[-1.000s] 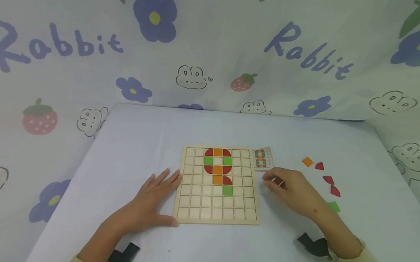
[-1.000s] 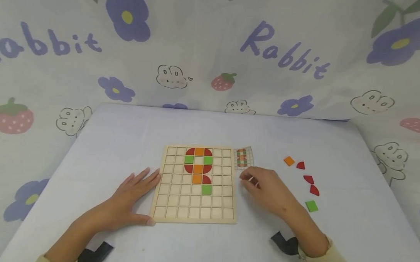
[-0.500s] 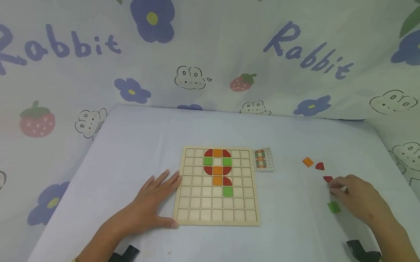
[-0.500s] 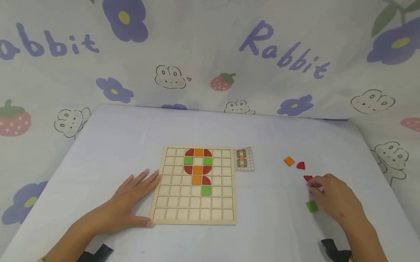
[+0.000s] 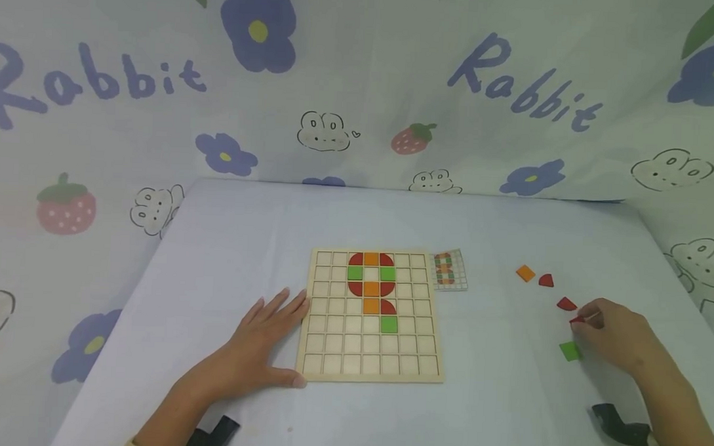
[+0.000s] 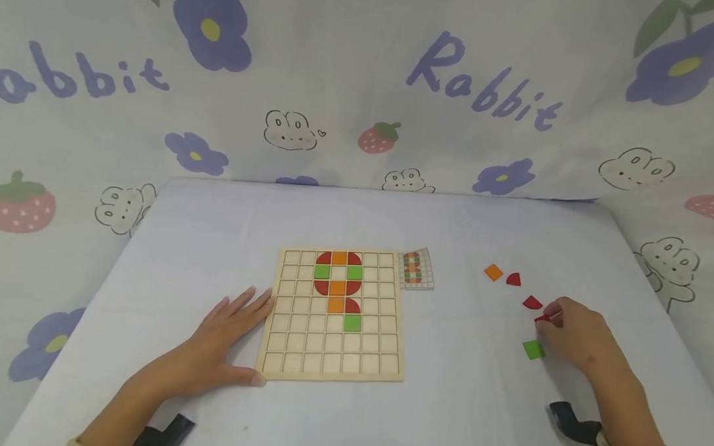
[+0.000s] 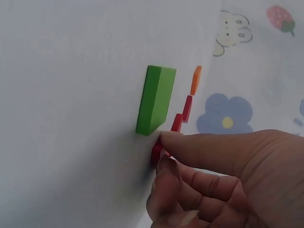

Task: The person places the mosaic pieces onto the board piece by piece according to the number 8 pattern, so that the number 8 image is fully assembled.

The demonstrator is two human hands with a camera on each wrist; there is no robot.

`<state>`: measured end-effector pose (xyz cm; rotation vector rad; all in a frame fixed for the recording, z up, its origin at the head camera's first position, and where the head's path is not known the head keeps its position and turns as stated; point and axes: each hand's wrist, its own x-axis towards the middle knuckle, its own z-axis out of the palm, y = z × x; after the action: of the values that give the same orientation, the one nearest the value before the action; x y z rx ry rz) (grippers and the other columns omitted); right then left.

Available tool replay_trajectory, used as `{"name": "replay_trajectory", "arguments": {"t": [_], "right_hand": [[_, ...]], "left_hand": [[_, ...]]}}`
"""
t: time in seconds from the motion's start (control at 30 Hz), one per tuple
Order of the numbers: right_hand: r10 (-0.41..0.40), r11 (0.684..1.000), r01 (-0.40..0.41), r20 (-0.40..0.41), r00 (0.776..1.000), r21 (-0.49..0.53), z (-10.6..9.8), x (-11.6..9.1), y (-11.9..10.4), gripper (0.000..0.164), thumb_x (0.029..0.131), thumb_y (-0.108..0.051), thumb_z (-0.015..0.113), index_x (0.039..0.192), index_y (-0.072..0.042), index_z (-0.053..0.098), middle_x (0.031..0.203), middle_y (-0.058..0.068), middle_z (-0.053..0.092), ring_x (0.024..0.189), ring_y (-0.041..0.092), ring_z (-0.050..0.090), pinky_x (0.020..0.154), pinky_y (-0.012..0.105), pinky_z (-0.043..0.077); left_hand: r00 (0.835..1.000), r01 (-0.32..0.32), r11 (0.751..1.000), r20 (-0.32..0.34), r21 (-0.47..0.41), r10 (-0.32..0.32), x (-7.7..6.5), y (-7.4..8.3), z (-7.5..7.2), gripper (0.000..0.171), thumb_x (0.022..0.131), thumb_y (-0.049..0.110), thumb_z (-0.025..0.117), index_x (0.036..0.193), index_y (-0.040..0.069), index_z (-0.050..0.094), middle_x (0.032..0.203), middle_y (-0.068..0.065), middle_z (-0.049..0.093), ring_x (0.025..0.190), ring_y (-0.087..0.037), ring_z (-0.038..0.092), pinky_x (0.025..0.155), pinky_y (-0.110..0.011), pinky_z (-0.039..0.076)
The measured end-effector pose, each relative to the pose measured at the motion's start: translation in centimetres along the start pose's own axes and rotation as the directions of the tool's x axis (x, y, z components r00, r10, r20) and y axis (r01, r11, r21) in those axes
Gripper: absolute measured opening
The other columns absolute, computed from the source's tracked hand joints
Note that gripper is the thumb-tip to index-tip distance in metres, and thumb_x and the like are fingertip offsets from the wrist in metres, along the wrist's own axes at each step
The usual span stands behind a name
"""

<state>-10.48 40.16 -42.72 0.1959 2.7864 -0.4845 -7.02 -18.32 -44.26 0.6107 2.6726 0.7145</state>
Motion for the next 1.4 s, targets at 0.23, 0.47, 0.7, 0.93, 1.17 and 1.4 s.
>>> {"name": "replay_trajectory", "arguments": {"t": [0.23,0.47,0.7,0.93,1.17,1.4], "right_hand": [[0.066,0.996,-0.07,0.058,0.996,0.052,-0.2,0.1,0.8,0.049,0.097,-0.029,0.073,0.113,0.015,0.057,0.096,0.026,0.069,0.085,0.035,0.063,0.066,0.044,0.057],[0.116,0.99,-0.119,0.045,0.992,0.071,-0.2,-0.4,0.9,0.05,0.096,-0.034,0.074,0.109,0.011,0.057,0.086,0.015,0.067,0.08,0.028,0.06,0.061,0.035,0.051],[0.072,0.995,-0.07,-0.022,0.997,0.078,0.0,-1.0,0.9,0.047,0.098,-0.038,0.071,0.112,0.007,0.065,0.095,0.018,0.069,0.089,0.035,0.059,0.064,0.038,0.052],[-0.026,0.994,0.034,-0.075,0.997,0.103,-0.1,-2.4,-1.6,0.05,0.106,-0.038,0.061,0.125,0.008,0.067,0.093,0.013,0.074,0.084,0.028,0.067,0.061,0.035,0.051],[-0.108,0.968,0.117,-0.053,0.993,0.221,0.9,-3.2,-5.9,0.037,0.105,-0.038,0.065,0.117,-0.003,0.071,0.085,0.001,0.073,0.078,0.02,0.064,0.059,0.03,0.047],[-0.233,0.898,0.223,-0.019,0.972,0.381,3.4,-3.9,-11.5,0.016,0.101,-0.025,0.073,0.105,-0.009,0.071,0.08,-0.002,0.07,0.073,0.019,0.063,0.058,0.025,0.052]], "left_hand": [[1.0,0.003,1.0,0.003,-0.002,-0.003,0.0,-0.1,-0.1,0.12,0.072,0.056,0.09,0.167,0.018,0.027,0.174,0.006,0.014,0.161,-0.029,0.002,0.127,-0.058,-0.001],[1.0,0.013,1.0,0.004,-0.001,-0.013,0.0,0.1,-0.1,0.121,0.072,0.055,0.091,0.168,0.018,0.026,0.174,0.007,0.014,0.161,-0.028,0.001,0.128,-0.056,-0.002],[1.0,0.003,1.0,0.003,-0.002,-0.003,0.0,0.2,-0.1,0.121,0.073,0.056,0.09,0.168,0.018,0.025,0.174,0.006,0.015,0.161,-0.028,0.001,0.128,-0.057,-0.001],[1.0,-0.009,1.0,0.0,0.01,0.009,-0.1,0.2,-0.1,0.12,0.074,0.056,0.089,0.168,0.017,0.025,0.174,0.005,0.014,0.161,-0.029,0.001,0.127,-0.058,-0.001],[1.0,-0.013,1.0,-0.004,0.009,0.013,-0.2,0.0,-0.2,0.12,0.074,0.056,0.089,0.168,0.017,0.025,0.174,0.005,0.014,0.161,-0.029,0.002,0.127,-0.058,-0.001],[1.0,-0.008,1.0,-0.004,-0.006,0.008,-0.2,0.1,-0.3,0.12,0.075,0.055,0.089,0.168,0.018,0.024,0.174,0.006,0.014,0.161,-0.028,0.002,0.127,-0.057,-0.001]]}}
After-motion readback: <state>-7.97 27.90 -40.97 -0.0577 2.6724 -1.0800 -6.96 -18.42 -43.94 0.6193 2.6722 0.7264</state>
